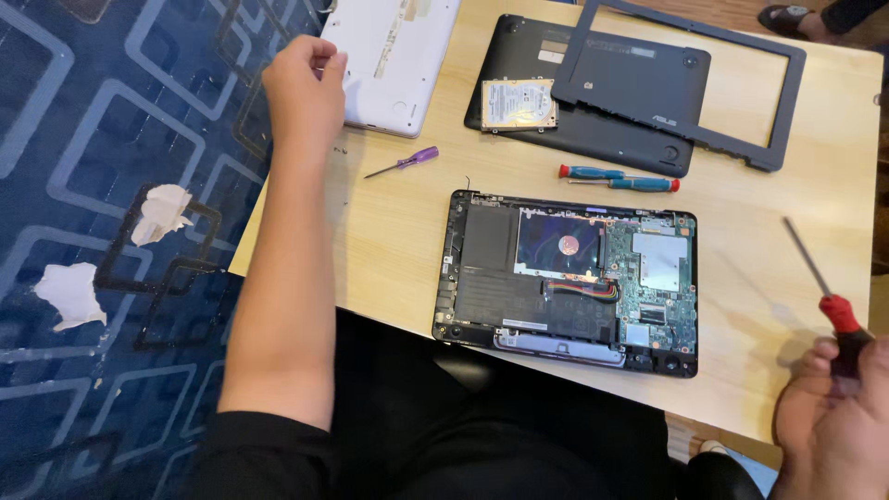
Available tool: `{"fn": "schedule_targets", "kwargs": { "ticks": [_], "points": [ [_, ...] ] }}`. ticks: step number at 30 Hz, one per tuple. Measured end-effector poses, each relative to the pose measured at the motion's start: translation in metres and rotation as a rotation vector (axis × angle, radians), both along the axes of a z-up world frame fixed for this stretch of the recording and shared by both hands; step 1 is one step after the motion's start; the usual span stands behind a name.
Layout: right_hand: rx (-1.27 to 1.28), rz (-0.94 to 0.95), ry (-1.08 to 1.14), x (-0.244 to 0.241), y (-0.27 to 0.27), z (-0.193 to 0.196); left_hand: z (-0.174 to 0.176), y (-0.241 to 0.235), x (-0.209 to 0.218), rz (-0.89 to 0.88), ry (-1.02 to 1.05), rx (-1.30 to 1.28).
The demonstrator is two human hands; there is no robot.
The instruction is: The person uses a screwdriver to remove screws from the internal components of a disassembled laptop. They place the removed screws on the table and continue unscrewing various parts of the motherboard and chassis.
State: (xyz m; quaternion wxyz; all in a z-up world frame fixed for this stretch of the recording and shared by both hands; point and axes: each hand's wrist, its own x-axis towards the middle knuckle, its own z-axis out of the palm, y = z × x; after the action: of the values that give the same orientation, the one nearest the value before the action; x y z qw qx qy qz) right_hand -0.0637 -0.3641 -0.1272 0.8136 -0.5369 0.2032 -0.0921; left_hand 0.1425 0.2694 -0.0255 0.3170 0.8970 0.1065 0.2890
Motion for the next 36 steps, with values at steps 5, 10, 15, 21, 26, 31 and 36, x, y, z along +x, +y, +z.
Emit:
{"fn": "schedule_targets", "kwargs": {
  "ticks": [5,10,15,21,26,31,36],
  "points": [
    [-0.114,-0.192,-0.085,0.009,0.029,0.020,-0.023,0.017,0.030,0.051,0.183,0.168],
    [-0.164,-0.334,-0.158,0.012,0.049,0.047,-0.049,0.031,0.043,0.008,0.086,0.313],
    [-0.048,-0.245,-0.178,0.011,0.056,0.059,-0.049,0.016,0.038,0.084,0.099,0.362],
    [0.218,-0.114,-0.227,-0.001,0.079,0.053,0.031,-0.189,-0.131,-0.348,-0.163,-0.221],
    [0.133,0.015,-0.273,0.014,0.110,0.047,-0.010,-0.264,-0.184,-0.425,-0.299,-0.340],
    [0.125,0.059,-0.253,0.011,0.123,0.067,-0.011,-0.256,-0.195,-0.596,-0.172,-0.440],
    [0.054,0.047,-0.265,0.010,0.123,0.065,-0.005,-0.254,-0.197,-0.612,-0.121,-0.549]
  ]
}}
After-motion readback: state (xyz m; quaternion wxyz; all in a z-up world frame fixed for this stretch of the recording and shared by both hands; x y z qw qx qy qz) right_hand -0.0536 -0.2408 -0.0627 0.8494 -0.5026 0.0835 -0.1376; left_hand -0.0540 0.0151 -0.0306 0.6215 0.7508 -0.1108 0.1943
